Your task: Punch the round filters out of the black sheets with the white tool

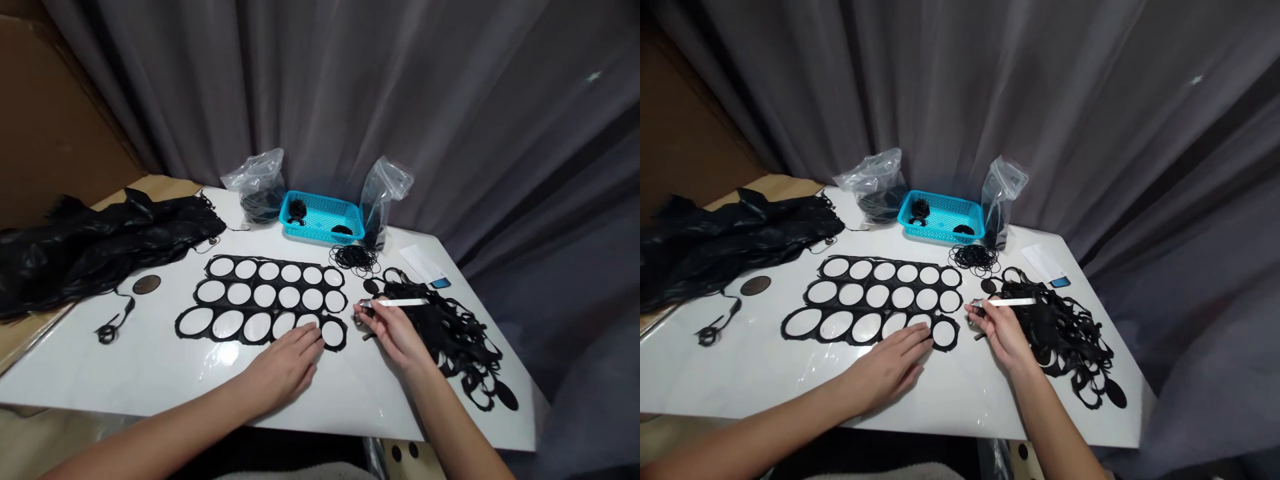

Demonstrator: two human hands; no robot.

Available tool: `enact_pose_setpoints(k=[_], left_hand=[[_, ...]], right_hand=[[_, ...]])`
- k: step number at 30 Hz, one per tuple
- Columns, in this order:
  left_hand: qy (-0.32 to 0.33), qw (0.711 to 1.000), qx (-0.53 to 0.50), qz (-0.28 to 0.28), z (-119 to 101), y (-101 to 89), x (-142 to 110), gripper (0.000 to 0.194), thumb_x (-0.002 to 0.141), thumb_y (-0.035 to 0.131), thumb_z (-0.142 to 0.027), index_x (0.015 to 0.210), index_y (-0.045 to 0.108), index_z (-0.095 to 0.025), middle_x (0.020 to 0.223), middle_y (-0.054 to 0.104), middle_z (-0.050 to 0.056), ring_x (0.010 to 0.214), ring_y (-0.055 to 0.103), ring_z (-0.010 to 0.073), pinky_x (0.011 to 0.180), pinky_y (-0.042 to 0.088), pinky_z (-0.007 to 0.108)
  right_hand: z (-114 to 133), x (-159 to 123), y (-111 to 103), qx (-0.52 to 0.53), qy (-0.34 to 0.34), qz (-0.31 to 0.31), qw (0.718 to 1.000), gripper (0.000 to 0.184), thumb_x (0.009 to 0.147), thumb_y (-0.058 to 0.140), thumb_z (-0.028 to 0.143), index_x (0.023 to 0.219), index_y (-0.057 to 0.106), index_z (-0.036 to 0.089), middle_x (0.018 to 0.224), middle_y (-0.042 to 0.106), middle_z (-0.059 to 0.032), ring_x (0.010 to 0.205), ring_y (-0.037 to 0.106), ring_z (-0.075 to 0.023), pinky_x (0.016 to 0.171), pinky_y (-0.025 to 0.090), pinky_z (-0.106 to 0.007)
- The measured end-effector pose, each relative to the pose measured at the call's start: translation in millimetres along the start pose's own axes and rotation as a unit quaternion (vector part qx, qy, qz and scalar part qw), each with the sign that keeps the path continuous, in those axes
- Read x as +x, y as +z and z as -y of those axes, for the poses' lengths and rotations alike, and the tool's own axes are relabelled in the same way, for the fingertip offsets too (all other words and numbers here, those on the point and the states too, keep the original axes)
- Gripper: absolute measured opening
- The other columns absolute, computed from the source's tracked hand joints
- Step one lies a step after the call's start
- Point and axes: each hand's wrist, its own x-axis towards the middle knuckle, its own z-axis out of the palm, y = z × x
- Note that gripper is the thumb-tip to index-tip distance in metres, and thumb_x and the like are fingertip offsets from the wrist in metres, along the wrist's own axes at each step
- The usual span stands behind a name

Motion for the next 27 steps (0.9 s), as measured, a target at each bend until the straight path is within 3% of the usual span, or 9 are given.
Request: enact_pose_setpoints(k=[2, 4, 9, 22, 24, 27], left_hand=[[0.002, 1.000, 0.016, 0.011, -1.1, 7.9, 0.4, 0.037, 0.094, 0.049, -0.014, 0.130, 0.053, -0.013, 0.129, 0.061, 0.014, 0.128, 0.053, 0.0284, 0.108, 0.046, 0.043], [0.002, 0.999, 0.034, 0.018, -1.4, 14.2, -1.6, 0.036, 0.094, 0.048, -0.013, 0.130, 0.053, -0.012, 0.129, 0.061, 0.015, 0.128, 0.054, 0.0296, 0.108, 0.046, 0.044], [0.002, 1.000, 0.030, 0.005, -0.6, 19.0, -5.2, 0.036, 0.094, 0.049, -0.013, 0.130, 0.054, -0.014, 0.130, 0.061, 0.014, 0.129, 0.053, 0.0283, 0.109, 0.045, 0.043], [0.006, 0.999, 0.036, 0.016, 1.1, 19.8, -4.8, 0.035, 0.093, 0.053, -0.014, 0.128, 0.055, -0.011, 0.129, 0.061, 0.015, 0.130, 0.051, 0.0297, 0.109, 0.043, 0.043], [0.004, 0.999, 0.031, 0.015, 1.5, 20.9, -4.9, 0.035, 0.093, 0.053, -0.014, 0.128, 0.056, -0.012, 0.129, 0.061, 0.014, 0.130, 0.051, 0.0297, 0.109, 0.043, 0.043], [0.004, 0.999, 0.029, 0.017, 2.3, 22.4, -4.7, 0.034, 0.092, 0.053, -0.012, 0.126, 0.056, -0.012, 0.127, 0.062, 0.013, 0.129, 0.052, 0.0299, 0.109, 0.043, 0.042]], right_hand=[[-7.6, -9.9, 9.9, -0.036, 0.007, 0.056, 0.998, 0.035, 0.074, 0.081, 0.044, 0.077, 0.057, 0.020, 0.095, 0.072, -0.0077, 0.097, 0.070, -0.0231, 0.087, 0.057, -0.035], [-17.6, -20.4, 18.1, -0.128, -0.005, 0.104, 0.986, 0.033, 0.081, 0.074, 0.047, 0.078, 0.055, 0.020, 0.096, 0.072, -0.0069, 0.091, 0.068, -0.0207, 0.086, 0.054, -0.036], [-37.8, -36.0, 27.4, -0.358, -0.128, 0.121, 0.917, 0.024, 0.094, 0.056, 0.039, 0.079, 0.056, 0.020, 0.092, 0.068, -0.0050, 0.088, 0.064, -0.0207, 0.082, 0.048, -0.033], [-43.4, -36.6, 27.7, -0.439, -0.198, 0.117, 0.869, 0.016, 0.098, 0.049, 0.026, 0.083, 0.055, 0.021, 0.090, 0.063, -0.0032, 0.086, 0.062, -0.0186, 0.079, 0.047, -0.030], [-46.4, -39.1, 29.0, -0.462, -0.230, 0.118, 0.849, 0.016, 0.099, 0.047, 0.023, 0.084, 0.055, 0.021, 0.089, 0.062, -0.0036, 0.086, 0.060, -0.0191, 0.078, 0.047, -0.031], [-51.8, -44.3, 31.7, -0.520, -0.306, 0.145, 0.784, 0.018, 0.099, 0.042, 0.018, 0.087, 0.055, 0.022, 0.089, 0.061, -0.0058, 0.086, 0.057, -0.0220, 0.077, 0.046, -0.034]])
